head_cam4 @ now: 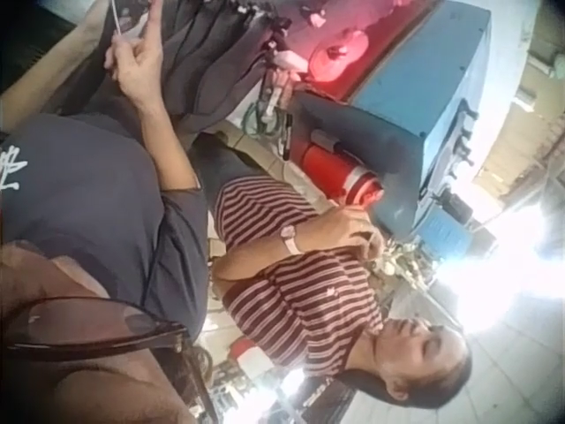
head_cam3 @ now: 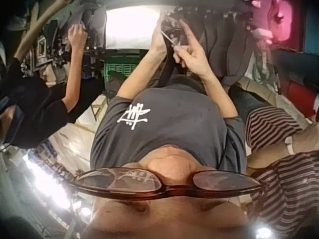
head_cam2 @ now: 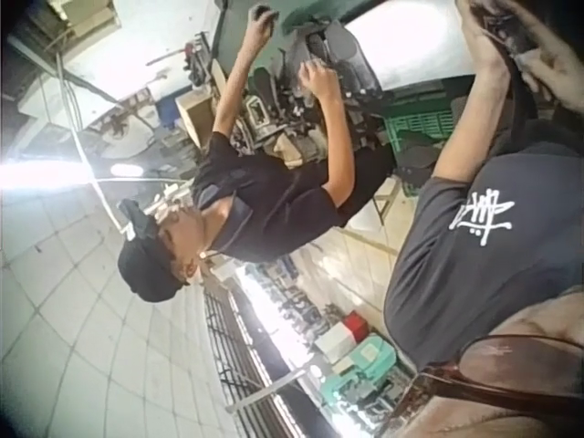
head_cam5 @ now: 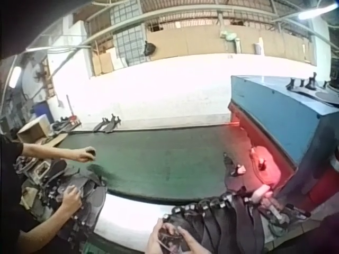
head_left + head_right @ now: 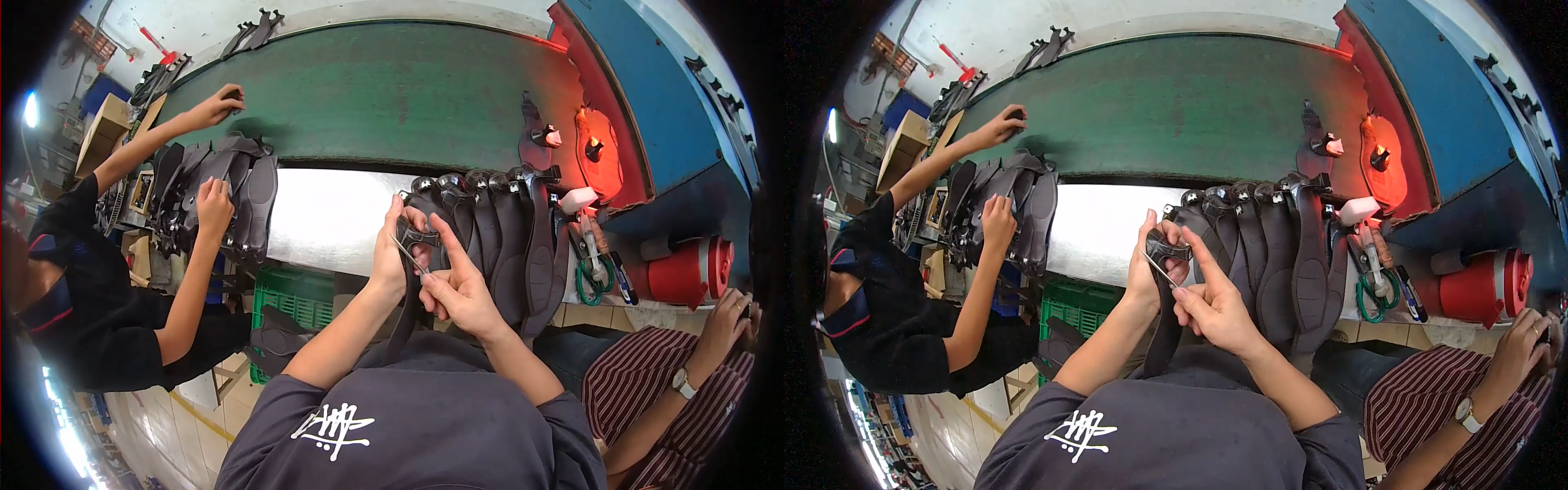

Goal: Trimming and assembling shoe components on a production line.

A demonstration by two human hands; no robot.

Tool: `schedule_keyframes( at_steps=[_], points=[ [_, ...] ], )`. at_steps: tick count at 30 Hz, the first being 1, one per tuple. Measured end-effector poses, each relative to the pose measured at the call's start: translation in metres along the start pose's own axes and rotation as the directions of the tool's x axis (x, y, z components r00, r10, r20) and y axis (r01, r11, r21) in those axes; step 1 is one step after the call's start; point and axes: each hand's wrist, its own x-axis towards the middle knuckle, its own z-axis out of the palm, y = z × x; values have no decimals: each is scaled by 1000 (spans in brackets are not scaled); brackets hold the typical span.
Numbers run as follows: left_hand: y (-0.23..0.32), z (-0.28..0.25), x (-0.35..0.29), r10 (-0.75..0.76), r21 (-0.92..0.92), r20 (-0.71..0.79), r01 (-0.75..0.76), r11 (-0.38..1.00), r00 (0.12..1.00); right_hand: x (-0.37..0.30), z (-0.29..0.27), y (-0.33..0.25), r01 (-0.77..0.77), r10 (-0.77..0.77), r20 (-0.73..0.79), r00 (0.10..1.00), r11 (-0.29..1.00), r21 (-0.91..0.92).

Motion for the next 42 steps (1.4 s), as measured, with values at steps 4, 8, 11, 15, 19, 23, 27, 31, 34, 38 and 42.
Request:
schedule_keyframes(
  at_steps=[4,8,11,15,19,23,27,31,34,38,42],
  points=[
    [-9,1,-7,32,-19,-35,-33,999,999,2,-1,9,-49,61,-43,997,968,246],
    [-18,1,-12,113,-28,-106,-116,993,988,-1,-2,17,-22,36,-55,998,970,241],
    [-18,6,-19,167,48,-129,-162,986,978,-3,0,19,15,3,-81,997,974,226],
    [-23,-2,-19,157,-47,-75,-160,986,985,-4,2,16,35,-16,-104,994,983,182],
    [-24,-9,-18,26,-205,95,-6,979,995,-8,-15,7,-59,89,-116,989,969,241],
    [-21,-17,-15,10,-263,177,37,964,984,-15,-14,2,-45,46,-102,994,999,17],
    [-21,-14,-17,41,-238,83,-20,971,996,-18,5,8,155,-284,-225,932,873,-462],
    [-20,-2,-20,35,-207,-87,-53,977,996,-12,1,32,292,-558,0,830,434,-852],
    [-23,-8,-16,12,-267,-71,-30,963,997,-12,7,28,237,-488,9,873,409,-881],
    [-23,-15,-15,-73,-415,180,143,899,981,-11,0,21,323,-436,132,890,401,-857],
    [-27,-24,-8,-187,-519,395,386,762,900,-11,-7,13,383,-387,234,892,371,-846]
  ],
)
